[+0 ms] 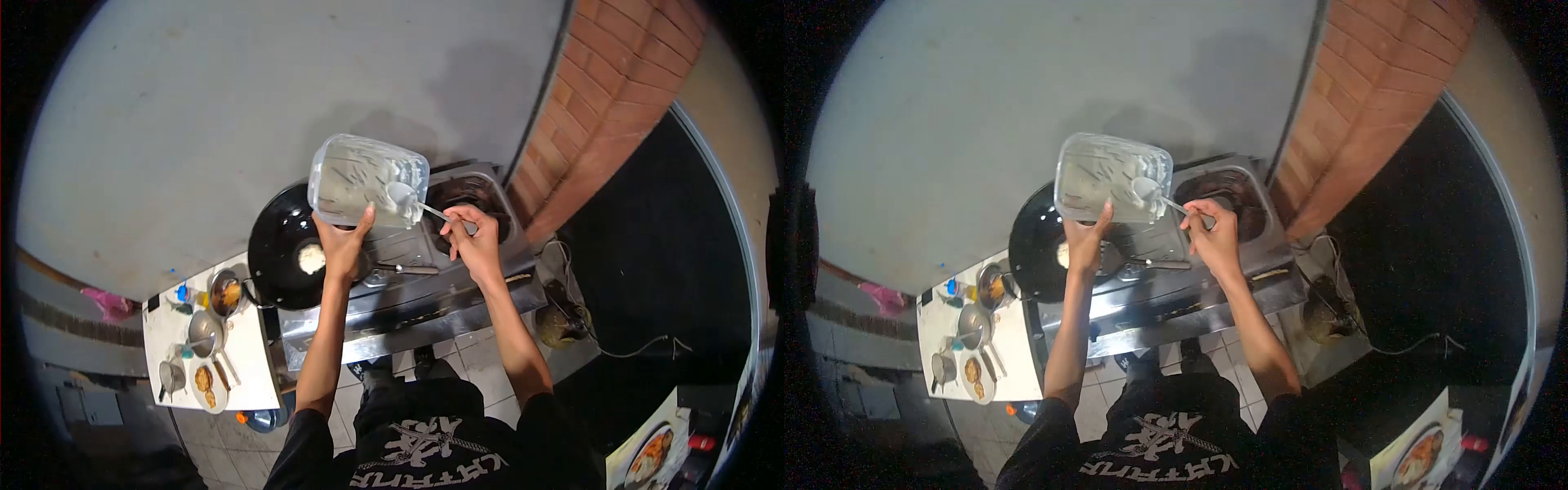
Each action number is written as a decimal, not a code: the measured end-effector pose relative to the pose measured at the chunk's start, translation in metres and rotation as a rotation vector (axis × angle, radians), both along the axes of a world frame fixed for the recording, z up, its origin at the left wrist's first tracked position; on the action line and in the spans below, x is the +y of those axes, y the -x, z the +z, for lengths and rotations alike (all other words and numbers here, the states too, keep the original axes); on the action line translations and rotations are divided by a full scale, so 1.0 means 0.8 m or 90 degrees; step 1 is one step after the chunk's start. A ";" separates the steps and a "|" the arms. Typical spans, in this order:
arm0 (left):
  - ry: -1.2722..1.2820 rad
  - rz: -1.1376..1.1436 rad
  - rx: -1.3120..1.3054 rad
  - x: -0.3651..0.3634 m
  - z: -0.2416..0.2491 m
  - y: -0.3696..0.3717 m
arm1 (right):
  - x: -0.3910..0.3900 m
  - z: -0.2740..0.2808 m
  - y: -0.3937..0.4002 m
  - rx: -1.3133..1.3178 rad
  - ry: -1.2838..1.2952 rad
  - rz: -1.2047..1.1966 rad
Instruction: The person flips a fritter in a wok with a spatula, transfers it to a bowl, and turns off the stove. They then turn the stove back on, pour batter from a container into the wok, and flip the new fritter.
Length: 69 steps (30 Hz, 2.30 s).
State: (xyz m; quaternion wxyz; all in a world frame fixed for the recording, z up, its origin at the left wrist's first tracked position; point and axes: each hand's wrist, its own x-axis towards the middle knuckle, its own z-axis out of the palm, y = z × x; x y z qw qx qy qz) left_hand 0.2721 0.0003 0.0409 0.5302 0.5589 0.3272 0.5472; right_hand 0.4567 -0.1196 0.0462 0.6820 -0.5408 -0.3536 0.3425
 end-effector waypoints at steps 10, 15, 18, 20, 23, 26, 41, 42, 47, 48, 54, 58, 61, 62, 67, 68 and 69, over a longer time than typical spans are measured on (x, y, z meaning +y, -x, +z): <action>0.350 -0.219 0.049 -0.014 -0.059 -0.148 | -0.065 -0.064 -0.088 0.034 0.084 -0.161; 0.407 -0.261 0.145 0.009 -0.091 -0.168 | -0.073 -0.077 -0.090 -0.014 0.112 -0.151; 0.403 -0.282 0.199 0.031 -0.103 -0.175 | -0.071 -0.076 -0.085 0.029 0.091 -0.150; 0.419 -0.290 0.249 0.040 -0.101 -0.183 | -0.063 -0.087 -0.085 -0.025 0.080 -0.160; 0.382 -0.254 0.350 0.051 -0.117 -0.194 | -0.056 -0.088 -0.088 -0.086 0.075 -0.179; 0.344 -0.214 0.314 0.056 -0.128 -0.197 | -0.047 -0.091 -0.089 -0.078 0.067 -0.200; 0.277 -0.375 0.125 -0.052 -0.031 -0.078 | -0.064 -0.128 -0.090 -0.274 0.152 -0.288; 0.284 -0.438 0.128 -0.067 -0.022 -0.054 | -0.069 -0.100 -0.075 -0.333 0.138 -0.311; 0.210 -0.545 0.193 -0.118 0.007 0.087 | -0.069 -0.022 -0.039 -0.434 0.138 -0.335; 0.195 -0.516 0.202 -0.123 0.012 0.119 | -0.064 -0.014 -0.026 -0.431 0.136 -0.279; 0.223 -0.001 0.209 -0.147 0.042 0.283 | -0.017 -0.059 0.060 -0.586 0.139 0.131; 0.223 0.263 0.161 -0.147 0.028 0.330 | 0.000 -0.111 0.073 -0.713 0.154 0.121; 0.245 0.291 0.159 -0.125 0.010 0.336 | 0.002 -0.143 0.068 -0.794 0.145 0.133; 0.244 0.281 0.163 -0.114 0.003 0.336 | 0.000 -0.141 0.071 -0.800 0.146 0.131; 0.203 0.283 0.175 -0.043 -0.057 0.329 | -0.019 -0.114 0.098 -0.787 0.194 0.000; 0.185 0.291 0.157 -0.036 -0.061 0.325 | -0.025 -0.110 0.110 -0.791 0.148 -0.035; 0.191 0.281 0.153 -0.035 -0.066 0.324 | -0.033 -0.110 0.123 -0.796 0.159 -0.039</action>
